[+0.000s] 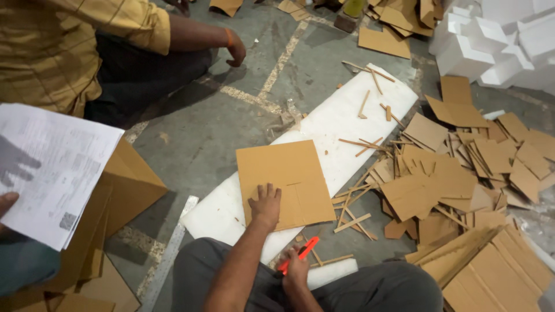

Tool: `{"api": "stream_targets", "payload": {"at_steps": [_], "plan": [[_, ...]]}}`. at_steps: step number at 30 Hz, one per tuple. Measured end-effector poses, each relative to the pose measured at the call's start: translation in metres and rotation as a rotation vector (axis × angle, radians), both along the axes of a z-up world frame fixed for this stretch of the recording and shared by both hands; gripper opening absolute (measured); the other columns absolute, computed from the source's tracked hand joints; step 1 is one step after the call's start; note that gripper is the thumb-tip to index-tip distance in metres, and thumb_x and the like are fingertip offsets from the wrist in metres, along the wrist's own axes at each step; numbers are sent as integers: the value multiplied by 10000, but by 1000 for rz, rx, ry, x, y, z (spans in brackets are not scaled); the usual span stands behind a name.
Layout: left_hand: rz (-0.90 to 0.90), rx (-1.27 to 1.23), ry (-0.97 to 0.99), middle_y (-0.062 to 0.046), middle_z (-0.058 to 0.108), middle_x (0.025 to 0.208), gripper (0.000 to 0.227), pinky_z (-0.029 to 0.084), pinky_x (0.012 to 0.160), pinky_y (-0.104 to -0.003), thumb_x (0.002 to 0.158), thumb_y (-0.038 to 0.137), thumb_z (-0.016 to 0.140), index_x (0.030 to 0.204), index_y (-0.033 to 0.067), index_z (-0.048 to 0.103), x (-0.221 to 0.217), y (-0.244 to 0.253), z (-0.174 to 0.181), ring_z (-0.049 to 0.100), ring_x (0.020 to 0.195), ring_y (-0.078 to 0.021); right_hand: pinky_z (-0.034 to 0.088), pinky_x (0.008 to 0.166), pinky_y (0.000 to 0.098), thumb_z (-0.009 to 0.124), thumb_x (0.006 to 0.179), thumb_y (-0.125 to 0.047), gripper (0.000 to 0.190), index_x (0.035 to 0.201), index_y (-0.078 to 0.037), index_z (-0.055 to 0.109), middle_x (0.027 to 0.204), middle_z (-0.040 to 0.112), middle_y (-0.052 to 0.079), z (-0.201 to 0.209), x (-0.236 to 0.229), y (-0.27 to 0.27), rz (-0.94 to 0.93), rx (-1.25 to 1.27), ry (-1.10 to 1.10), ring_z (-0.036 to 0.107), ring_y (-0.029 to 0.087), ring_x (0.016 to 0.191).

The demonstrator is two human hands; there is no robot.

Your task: The person sits on the floor and uses a utility knife to cut rectangular pieces of cardboard on a white foam board. They repeatedly pick up sheets, cut them into smaller pieces, and place the cut pieces aside.

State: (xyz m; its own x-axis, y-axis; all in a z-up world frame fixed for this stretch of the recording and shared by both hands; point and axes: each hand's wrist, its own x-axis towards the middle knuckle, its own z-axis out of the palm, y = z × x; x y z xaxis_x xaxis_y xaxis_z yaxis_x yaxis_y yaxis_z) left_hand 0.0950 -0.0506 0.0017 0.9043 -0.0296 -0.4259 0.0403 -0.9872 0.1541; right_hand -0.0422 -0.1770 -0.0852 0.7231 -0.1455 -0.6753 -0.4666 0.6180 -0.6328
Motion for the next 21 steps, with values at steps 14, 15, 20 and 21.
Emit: {"api": "stream_targets", "payload": {"at_steps": [14,15,20,21], "plan": [[38,-22,77,-48,140,1703,974,386,1069,-709,809,241,831,1600,250,263,6,1,-5,147,1554,-369,511,771,599,524,946,-161,690,1591,-250,294,1026,684,305,74,88,-32,942,-1418,-458,657,513,888],[36,-26,80,-47,131,1703,971,380,1071,-712,814,232,824,1601,251,257,6,2,-3,140,1553,-369,505,779,602,519,950,-165,702,1598,-279,275,997,691,300,76,90,-30,989,-1427,-431,658,509,882],[30,-45,55,-63,141,1708,910,369,1067,-727,845,160,774,1607,232,281,6,3,-1,138,1555,-374,503,789,604,501,963,-194,712,1613,-312,235,940,703,289,76,92,-26,1089,-1460,-361,670,495,868],[37,-49,50,-59,142,1708,885,368,1070,-730,859,166,758,1603,235,285,6,3,-3,140,1555,-371,500,791,608,502,960,-195,711,1611,-315,240,946,701,292,75,91,-26,1096,-1465,-344,668,498,871]]}}
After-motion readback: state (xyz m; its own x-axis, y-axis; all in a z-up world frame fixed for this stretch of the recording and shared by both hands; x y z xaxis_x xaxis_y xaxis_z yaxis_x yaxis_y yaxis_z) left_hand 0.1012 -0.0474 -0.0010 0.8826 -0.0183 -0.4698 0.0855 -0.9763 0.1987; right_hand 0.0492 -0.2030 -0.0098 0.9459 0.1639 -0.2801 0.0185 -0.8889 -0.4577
